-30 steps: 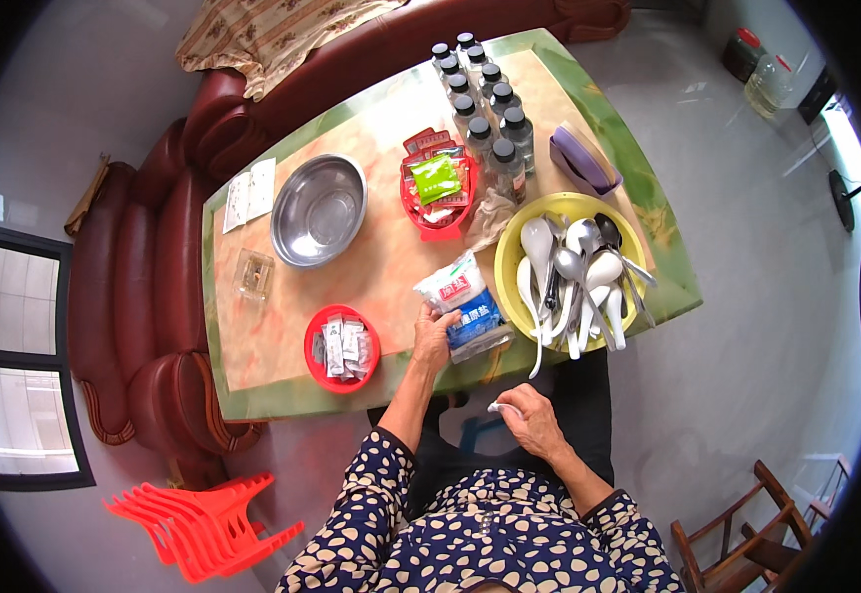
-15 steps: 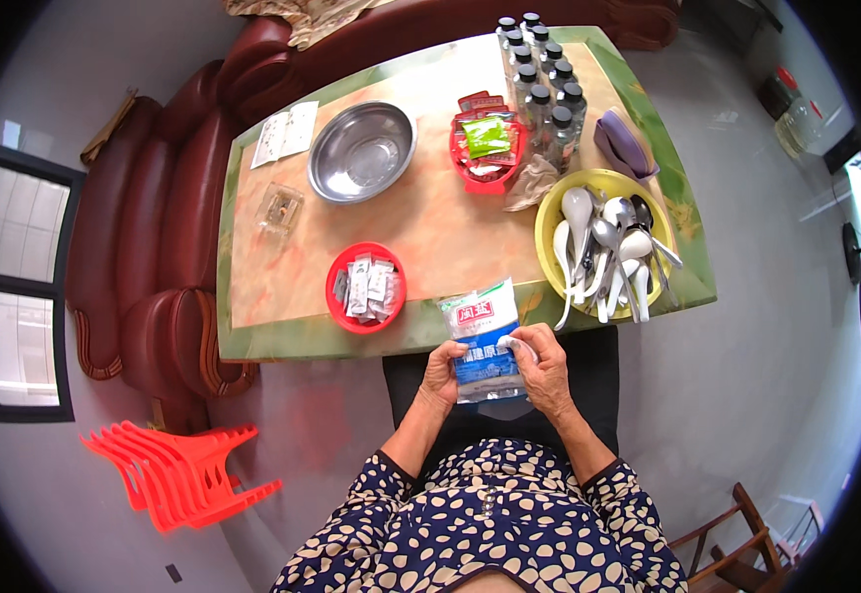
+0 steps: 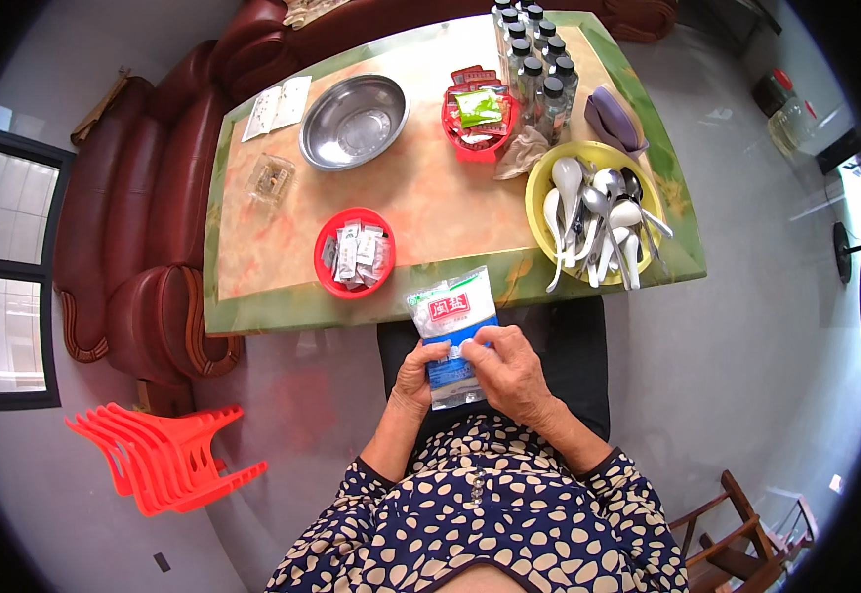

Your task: The person sits at a table and repeatedly picks up small white sachets from a red bowl. They fold each sachet by hand and place it back into the bowl. The person also briefly handles a larger blue and white packet near the end of the clip.

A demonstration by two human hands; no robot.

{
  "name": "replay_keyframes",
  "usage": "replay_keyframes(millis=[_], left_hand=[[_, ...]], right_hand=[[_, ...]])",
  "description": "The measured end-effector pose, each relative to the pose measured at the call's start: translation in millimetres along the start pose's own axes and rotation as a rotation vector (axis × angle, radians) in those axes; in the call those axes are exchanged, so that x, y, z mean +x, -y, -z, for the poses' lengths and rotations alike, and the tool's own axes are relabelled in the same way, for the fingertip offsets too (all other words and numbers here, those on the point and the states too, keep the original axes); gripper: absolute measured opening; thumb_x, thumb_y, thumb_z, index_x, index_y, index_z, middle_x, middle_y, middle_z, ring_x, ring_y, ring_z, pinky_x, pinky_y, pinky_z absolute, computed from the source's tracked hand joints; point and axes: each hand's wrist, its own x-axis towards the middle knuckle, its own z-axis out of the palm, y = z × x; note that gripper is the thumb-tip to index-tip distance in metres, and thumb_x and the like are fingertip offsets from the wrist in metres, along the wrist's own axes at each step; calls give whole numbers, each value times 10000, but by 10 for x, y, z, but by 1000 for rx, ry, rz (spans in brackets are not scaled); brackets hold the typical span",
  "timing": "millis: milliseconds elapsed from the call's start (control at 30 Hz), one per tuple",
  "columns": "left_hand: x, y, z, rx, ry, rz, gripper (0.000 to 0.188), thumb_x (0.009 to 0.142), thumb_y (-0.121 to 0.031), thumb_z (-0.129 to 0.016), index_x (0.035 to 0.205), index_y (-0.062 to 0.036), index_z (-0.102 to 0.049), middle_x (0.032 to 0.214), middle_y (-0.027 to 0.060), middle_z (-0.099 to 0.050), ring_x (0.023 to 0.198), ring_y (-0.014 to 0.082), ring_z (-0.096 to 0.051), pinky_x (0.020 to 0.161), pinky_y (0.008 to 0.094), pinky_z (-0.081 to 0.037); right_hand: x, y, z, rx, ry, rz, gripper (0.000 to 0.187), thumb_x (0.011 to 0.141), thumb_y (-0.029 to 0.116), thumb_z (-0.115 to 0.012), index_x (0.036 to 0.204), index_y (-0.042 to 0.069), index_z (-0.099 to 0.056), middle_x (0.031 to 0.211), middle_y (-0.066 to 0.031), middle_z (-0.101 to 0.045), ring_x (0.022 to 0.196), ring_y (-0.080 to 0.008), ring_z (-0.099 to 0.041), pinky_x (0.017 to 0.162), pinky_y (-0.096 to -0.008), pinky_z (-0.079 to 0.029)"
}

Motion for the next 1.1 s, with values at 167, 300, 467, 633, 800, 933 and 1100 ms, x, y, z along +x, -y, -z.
replay_keyframes(millis=[167,300,467,633,800,933,1100], left_hand=[[-166,47,-255,309,-62,-64,612,718,22,-674,1301,-27,-495,1170,107,-617,1063,238,-615,961,385,-490],[-248,138,-408,417,-41,-44,612,724,3,-726,1294,-26,-505,1175,94,-617,1052,200,-614,952,357,-487],[-245,197,-437,513,-21,-57,562,750,4,-727,1273,-33,-524,1170,64,-619,1041,161,-606,924,319,-492],[-291,189,-445,528,-25,-83,524,759,7,-728,1248,-38,-546,1141,47,-630,1015,146,-610,905,310,-500],[-326,181,-534,516,-31,-35,517,764,23,-724,1247,-39,-551,1116,39,-637,996,143,-615,905,316,-503],[-319,191,-497,537,-54,-18,591,749,21,-725,1293,-32,-500,1180,44,-593,1080,159,-572,940,300,-470],[-288,228,-471,572,-108,-67,686,726,26,-718,1345,-33,-429,1252,44,-524,1171,172,-503,976,276,-423]], right_hand=[[115,-84,-30,159,-178,-161,265,714,-63,-624,956,43,-646,952,-115,-534,874,-295,-549,762,-368,-469],[264,-144,3,122,-373,-273,270,774,-83,-594,1026,12,-595,971,-135,-537,893,-274,-568,772,-343,-476],[272,15,-57,-70,-343,-122,242,725,-16,-663,957,38,-622,961,-115,-561,882,-299,-530,781,-397,-421],[258,157,57,-12,-187,10,286,713,0,-663,992,53,-636,980,-91,-584,899,-271,-536,773,-382,-379],[292,-35,40,-98,-376,-150,283,701,-18,-644,976,48,-640,959,-94,-577,875,-272,-527,762,-381,-392],[351,161,62,-6,-230,5,288,713,-65,-633,989,20,-640,957,-129,-578,876,-307,-541,777,-365,-446],[345,206,-44,73,-80,200,365,618,-4,-703,975,61,-661,961,-65,-577,863,-259,-547,763,-365,-465]])
